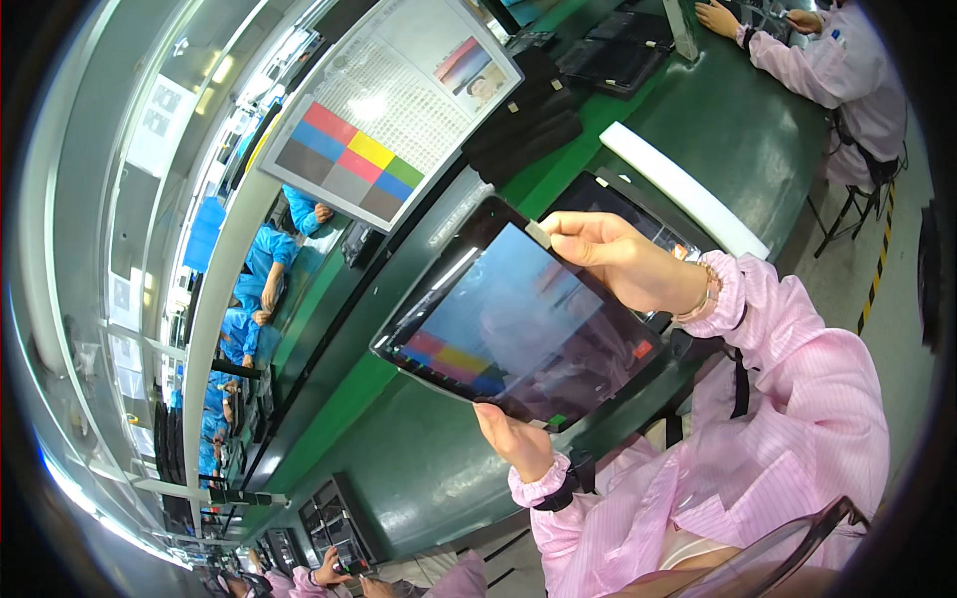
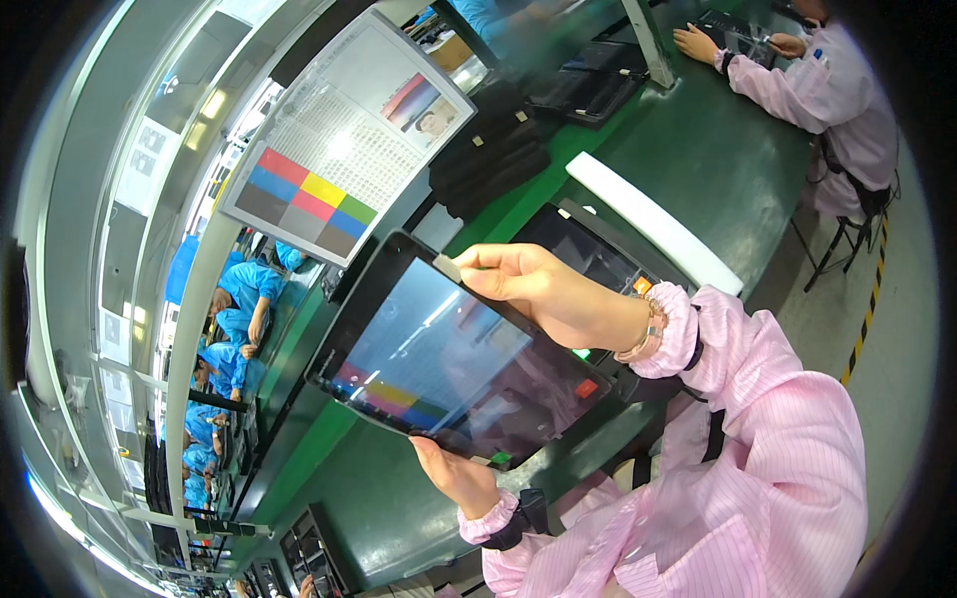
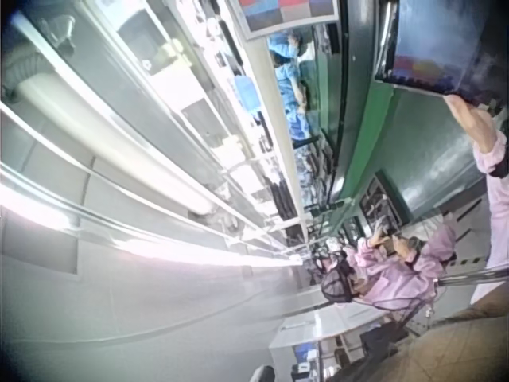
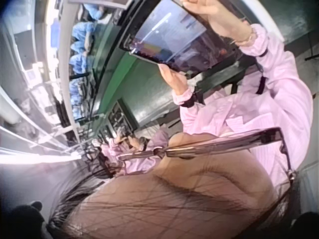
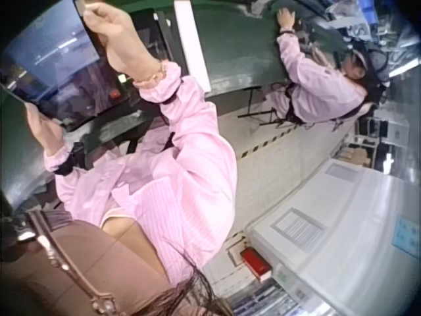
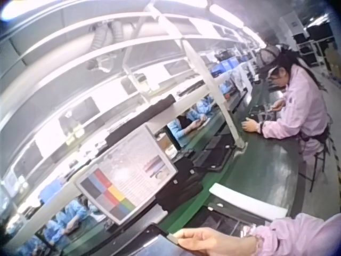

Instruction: Test and inspect the screens and functionality of multiple tablet devices on an assembly line.

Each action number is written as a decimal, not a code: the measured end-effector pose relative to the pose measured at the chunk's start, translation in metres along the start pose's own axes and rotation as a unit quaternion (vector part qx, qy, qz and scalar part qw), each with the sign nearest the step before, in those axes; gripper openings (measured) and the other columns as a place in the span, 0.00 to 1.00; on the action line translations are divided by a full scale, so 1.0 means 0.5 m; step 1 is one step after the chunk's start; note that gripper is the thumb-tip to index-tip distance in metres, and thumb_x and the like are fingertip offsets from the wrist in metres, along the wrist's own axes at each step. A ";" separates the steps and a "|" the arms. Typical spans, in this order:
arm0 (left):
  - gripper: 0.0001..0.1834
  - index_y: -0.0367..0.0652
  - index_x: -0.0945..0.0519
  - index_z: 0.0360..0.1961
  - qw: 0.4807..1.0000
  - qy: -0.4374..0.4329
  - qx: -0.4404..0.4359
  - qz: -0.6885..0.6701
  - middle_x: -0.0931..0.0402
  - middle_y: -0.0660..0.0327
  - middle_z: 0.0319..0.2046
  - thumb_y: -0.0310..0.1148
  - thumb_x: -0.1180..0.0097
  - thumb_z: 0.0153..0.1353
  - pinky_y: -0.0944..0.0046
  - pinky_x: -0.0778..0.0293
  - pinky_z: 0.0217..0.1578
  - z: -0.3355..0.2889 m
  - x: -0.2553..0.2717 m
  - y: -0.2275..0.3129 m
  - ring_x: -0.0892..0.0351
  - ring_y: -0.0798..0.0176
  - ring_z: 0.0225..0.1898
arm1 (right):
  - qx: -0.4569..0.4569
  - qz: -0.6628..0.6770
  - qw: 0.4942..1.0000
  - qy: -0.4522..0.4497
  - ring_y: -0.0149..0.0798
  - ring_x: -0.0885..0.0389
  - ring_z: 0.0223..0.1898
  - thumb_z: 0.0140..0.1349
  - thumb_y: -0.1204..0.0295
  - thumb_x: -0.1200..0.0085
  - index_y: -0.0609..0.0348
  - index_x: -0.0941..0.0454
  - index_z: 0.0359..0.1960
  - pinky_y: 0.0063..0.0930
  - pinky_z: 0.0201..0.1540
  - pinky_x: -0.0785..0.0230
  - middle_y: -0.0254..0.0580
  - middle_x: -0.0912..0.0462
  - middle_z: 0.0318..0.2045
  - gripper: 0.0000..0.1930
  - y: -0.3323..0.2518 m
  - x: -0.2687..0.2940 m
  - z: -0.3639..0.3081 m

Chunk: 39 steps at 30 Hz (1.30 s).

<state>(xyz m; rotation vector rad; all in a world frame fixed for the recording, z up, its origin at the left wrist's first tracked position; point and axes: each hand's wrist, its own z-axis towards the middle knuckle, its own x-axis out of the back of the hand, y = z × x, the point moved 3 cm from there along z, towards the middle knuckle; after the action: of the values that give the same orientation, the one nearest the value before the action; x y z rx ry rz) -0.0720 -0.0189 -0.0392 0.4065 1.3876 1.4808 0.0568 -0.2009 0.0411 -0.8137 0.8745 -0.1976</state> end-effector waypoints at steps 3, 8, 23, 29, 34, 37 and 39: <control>0.21 0.34 0.35 0.56 1.000 0.016 0.023 -0.014 0.35 0.58 0.54 0.39 0.61 0.69 0.64 0.43 0.57 -0.012 0.020 -0.013 0.36 0.64 0.54 | -0.099 0.139 0.985 -0.014 0.25 0.25 0.42 0.64 0.72 0.56 0.69 0.31 0.51 0.18 0.46 0.33 0.38 0.24 0.48 0.16 0.008 0.022 0.012; 0.21 0.32 0.33 0.54 0.996 -0.030 0.086 0.005 0.31 0.57 0.51 0.38 0.59 0.68 0.64 0.39 0.55 -0.059 0.046 -0.029 0.32 0.64 0.52 | 0.057 0.424 0.901 -0.067 0.43 0.32 0.59 0.62 0.82 0.61 0.78 0.43 0.58 0.29 0.63 0.39 0.60 0.36 0.59 0.22 -0.120 0.104 0.052; 0.24 0.34 0.35 0.57 0.995 0.009 0.094 0.019 0.33 0.57 0.55 0.42 0.57 0.67 0.61 0.39 0.56 -0.092 0.117 -0.072 0.34 0.61 0.55 | -0.215 0.128 0.968 -0.031 0.47 0.30 0.54 0.68 0.51 0.63 0.72 0.45 0.58 0.39 0.58 0.37 0.59 0.31 0.54 0.33 -0.002 0.061 -0.070; 0.24 0.34 0.34 0.56 0.994 0.039 0.107 0.004 0.34 0.57 0.56 0.43 0.57 0.67 0.62 0.41 0.57 -0.096 0.128 -0.093 0.36 0.62 0.56 | -0.092 0.232 0.968 -0.033 0.51 0.31 0.57 0.68 0.54 0.64 0.68 0.39 0.57 0.43 0.61 0.38 0.60 0.33 0.57 0.28 -0.073 0.075 -0.064; 0.22 0.34 0.31 0.52 0.990 0.050 0.133 0.023 0.32 0.58 0.51 0.41 0.59 0.68 0.64 0.40 0.55 -0.080 0.099 -0.071 0.34 0.65 0.52 | -0.012 -0.010 0.998 0.053 0.45 0.24 0.51 0.70 0.63 0.65 0.67 0.36 0.54 0.37 0.53 0.30 0.57 0.25 0.48 0.20 -0.091 0.110 -0.088; 0.21 0.35 0.31 0.52 0.975 0.036 0.219 0.021 0.30 0.59 0.49 0.41 0.59 0.68 0.65 0.38 0.53 -0.049 0.109 -0.096 0.32 0.66 0.50 | -0.037 -0.141 0.983 0.113 0.42 0.23 0.49 0.69 0.66 0.61 0.66 0.32 0.50 0.35 0.52 0.30 0.53 0.24 0.46 0.16 -0.076 0.174 -0.135; 0.20 0.35 0.30 0.51 0.973 0.040 0.223 0.040 0.28 0.60 0.48 0.41 0.59 0.68 0.65 0.35 0.51 -0.014 0.113 -0.101 0.29 0.66 0.48 | -0.037 -0.201 0.966 0.157 0.38 0.25 0.50 0.68 0.67 0.59 0.63 0.29 0.48 0.30 0.53 0.32 0.47 0.24 0.48 0.14 -0.074 0.224 -0.160</control>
<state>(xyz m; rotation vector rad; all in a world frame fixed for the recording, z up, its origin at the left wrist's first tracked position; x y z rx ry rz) -0.0796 0.0146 -0.1074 0.6955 1.7902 1.2514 0.0755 -0.3229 -0.0303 -1.0436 1.0104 -0.6685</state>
